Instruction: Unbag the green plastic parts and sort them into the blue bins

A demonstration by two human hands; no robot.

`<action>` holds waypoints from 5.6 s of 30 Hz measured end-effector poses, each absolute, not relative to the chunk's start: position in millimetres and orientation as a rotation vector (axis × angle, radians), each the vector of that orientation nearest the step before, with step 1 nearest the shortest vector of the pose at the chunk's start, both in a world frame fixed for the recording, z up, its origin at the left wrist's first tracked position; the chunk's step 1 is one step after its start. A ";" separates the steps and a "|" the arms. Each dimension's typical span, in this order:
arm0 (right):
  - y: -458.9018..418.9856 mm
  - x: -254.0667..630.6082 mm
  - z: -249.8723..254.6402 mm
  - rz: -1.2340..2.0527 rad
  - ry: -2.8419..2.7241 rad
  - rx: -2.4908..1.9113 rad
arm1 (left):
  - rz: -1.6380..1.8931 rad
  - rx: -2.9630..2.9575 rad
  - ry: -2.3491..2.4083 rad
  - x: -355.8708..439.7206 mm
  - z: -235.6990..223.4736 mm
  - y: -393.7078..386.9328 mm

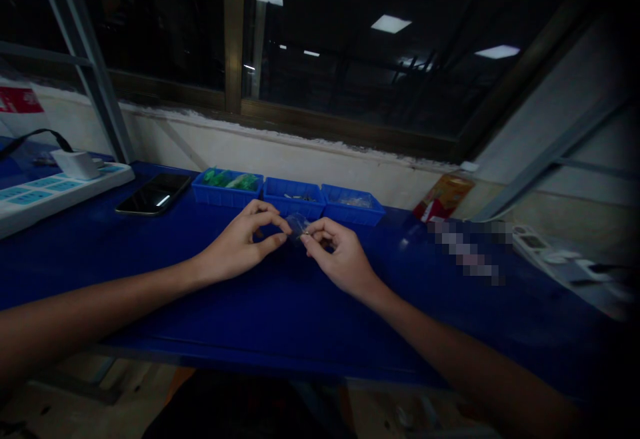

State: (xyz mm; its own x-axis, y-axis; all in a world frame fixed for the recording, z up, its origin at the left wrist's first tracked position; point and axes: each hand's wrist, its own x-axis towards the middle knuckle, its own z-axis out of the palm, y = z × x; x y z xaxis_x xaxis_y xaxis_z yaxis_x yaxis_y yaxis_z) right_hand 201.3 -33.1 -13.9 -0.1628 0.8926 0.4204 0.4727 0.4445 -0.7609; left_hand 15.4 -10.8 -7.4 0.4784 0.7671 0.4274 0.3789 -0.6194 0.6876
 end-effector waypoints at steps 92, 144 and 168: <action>-35.6 200.1 -15.2 0.555 -1.775 -1.126 | 0.974 2.164 0.739 17.2 -11.5 -8.5; -47.3 204.0 -6.9 -0.032 -2.097 -0.659 | 0.616 1.187 0.706 21.2 -7.6 -16.6; -3.0 290.9 32.9 -0.904 -1.433 -0.923 | 0.492 1.364 0.710 19.7 -12.6 -11.9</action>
